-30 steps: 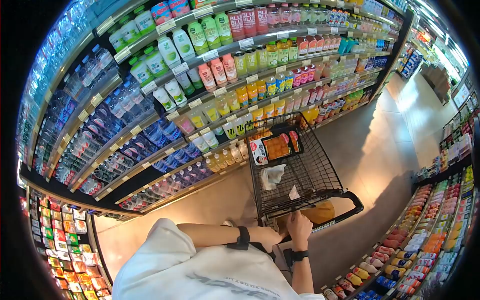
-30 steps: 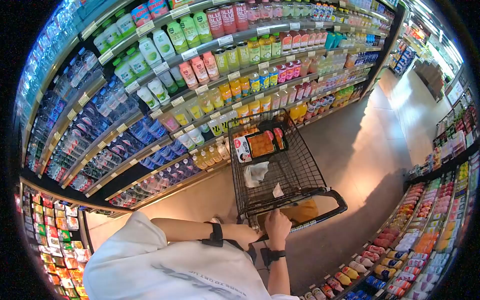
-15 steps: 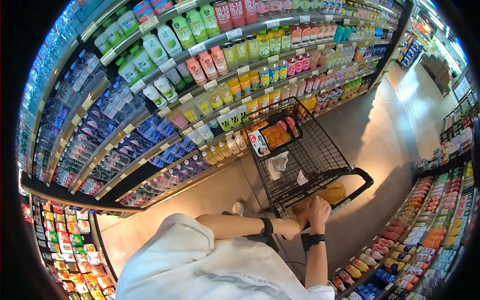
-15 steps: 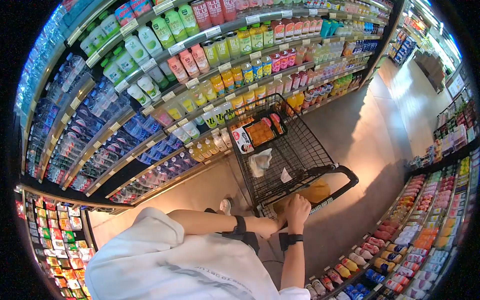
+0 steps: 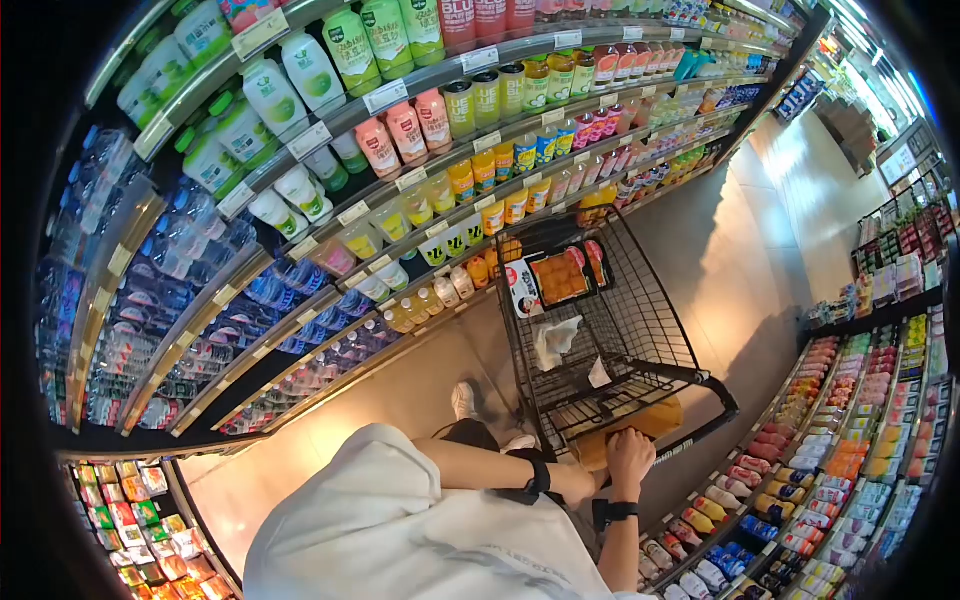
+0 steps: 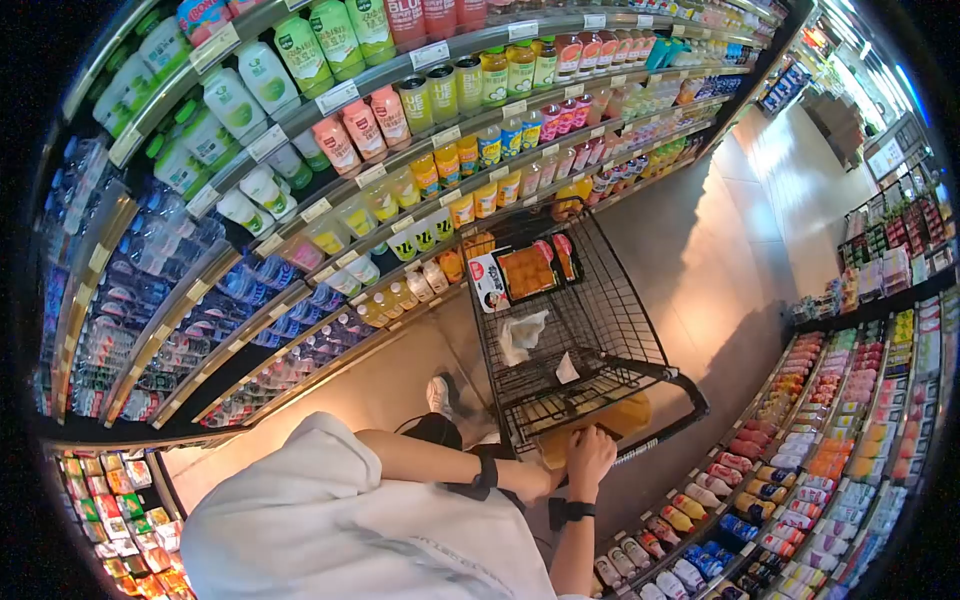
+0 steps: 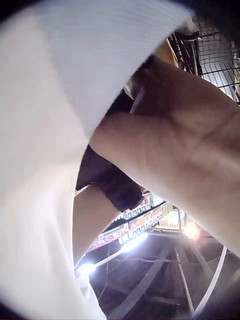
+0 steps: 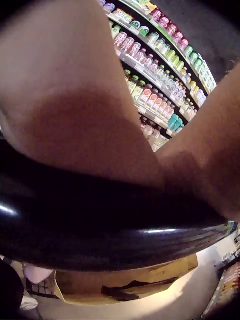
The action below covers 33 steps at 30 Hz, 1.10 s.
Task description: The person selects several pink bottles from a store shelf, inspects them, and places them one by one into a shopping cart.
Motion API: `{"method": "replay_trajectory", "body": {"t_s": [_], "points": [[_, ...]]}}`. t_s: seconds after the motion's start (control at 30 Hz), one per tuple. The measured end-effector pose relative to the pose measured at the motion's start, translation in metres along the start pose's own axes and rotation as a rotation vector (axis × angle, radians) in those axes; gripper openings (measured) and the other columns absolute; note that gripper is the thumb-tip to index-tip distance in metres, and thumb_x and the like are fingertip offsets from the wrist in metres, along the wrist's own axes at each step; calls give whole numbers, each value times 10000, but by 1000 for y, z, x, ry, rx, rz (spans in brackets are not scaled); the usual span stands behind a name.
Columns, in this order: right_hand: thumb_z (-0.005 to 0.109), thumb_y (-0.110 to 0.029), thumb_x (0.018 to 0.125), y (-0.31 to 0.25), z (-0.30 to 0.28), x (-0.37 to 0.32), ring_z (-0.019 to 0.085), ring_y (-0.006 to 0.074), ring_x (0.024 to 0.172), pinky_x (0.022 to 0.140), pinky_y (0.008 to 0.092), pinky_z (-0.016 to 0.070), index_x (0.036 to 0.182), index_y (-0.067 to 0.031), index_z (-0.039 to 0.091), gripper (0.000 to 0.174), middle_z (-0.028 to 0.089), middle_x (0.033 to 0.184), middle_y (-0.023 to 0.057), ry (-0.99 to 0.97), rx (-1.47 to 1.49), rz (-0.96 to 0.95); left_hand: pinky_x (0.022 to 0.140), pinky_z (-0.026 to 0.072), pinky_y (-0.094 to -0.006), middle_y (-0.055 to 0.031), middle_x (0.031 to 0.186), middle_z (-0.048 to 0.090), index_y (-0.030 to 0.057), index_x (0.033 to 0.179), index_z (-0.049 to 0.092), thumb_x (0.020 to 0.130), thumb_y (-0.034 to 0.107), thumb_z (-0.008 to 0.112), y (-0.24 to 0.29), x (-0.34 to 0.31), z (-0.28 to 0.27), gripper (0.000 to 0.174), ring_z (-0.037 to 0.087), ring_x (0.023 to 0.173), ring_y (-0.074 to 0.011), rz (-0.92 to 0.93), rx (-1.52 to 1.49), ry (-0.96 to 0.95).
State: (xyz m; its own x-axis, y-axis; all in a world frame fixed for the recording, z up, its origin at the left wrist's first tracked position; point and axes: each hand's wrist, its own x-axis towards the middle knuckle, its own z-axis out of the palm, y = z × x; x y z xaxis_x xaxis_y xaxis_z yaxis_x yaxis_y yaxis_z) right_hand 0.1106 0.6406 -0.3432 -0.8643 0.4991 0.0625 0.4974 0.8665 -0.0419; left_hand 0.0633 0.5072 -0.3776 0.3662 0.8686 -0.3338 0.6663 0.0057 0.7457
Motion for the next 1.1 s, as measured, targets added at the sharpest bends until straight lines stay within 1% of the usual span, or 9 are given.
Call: {"method": "replay_trajectory", "body": {"t_s": [0.1,0.13,0.23,0.43,0.53,0.57,0.7,0.9,1.1], "points": [[704,-220,866,-19,-4,-4,655,322,760,743,430,527,758,-34,640,225,653,751,147,-56,-45,85,790,559,-495,-216,967,737,-82,1094,702,711,188,787,9,-33,-26,476,716,930,-400,-16,-105,-96],[707,-223,860,-19,3,-6,660,323,747,729,435,534,750,-41,633,225,664,751,144,-24,-42,77,784,562,-488,-225,971,734,-152,1293,540,687,159,787,1,-27,-22,724,716,937,-404,20,-90,-206],[700,-221,864,-30,2,-7,667,323,723,687,440,539,760,-46,645,211,668,723,126,-27,-5,127,774,565,-483,-228,972,732,-153,1435,367,669,164,796,-4,-41,-25,933,714,952,-403,-4,-108,-195],[664,-271,934,-62,-20,17,677,323,636,591,442,531,788,-67,673,252,684,666,104,-69,182,300,771,567,-485,-218,990,737,-23,1483,426,701,256,805,-27,-78,-54,913,710,945,-404,-65,-211,-69],[649,-305,960,-60,-17,24,674,326,614,584,444,526,790,-77,674,285,683,653,102,23,295,309,764,565,-495,-197,1003,745,0,1373,575,756,392,774,-50,-81,-83,758,710,925,-390,-60,-41,-313],[650,-304,959,-59,-16,29,673,327,615,581,443,524,786,-78,670,286,678,647,101,23,295,306,755,561,-504,-183,990,748,25,1201,702,838,499,698,-61,-93,-97,597,713,901,-366,-42,-72,-206],[650,-301,960,-52,-19,46,672,334,624,579,443,521,782,-76,659,287,671,646,98,-7,373,266,795,542,-440,-179,922,694,2,1054,697,972,293,646,-96,-146,-185,307,686,888,-329,-129,-613,485],[655,-338,970,-42,-19,69,679,390,680,614,481,540,817,-34,628,341,682,722,178,-148,529,-128,778,539,-366,-154,933,733,-3,954,727,946,223,702,-150,-271,-271,228,711,864,-258,-631,-203,1710],[619,-471,985,-82,-31,99,675,451,714,644,535,540,811,-16,649,488,670,720,237,-302,548,-195,729,535,-317,-90,869,718,-27,985,701,927,293,786,-176,-371,-290,336,694,808,-183,-767,47,2160]]}}
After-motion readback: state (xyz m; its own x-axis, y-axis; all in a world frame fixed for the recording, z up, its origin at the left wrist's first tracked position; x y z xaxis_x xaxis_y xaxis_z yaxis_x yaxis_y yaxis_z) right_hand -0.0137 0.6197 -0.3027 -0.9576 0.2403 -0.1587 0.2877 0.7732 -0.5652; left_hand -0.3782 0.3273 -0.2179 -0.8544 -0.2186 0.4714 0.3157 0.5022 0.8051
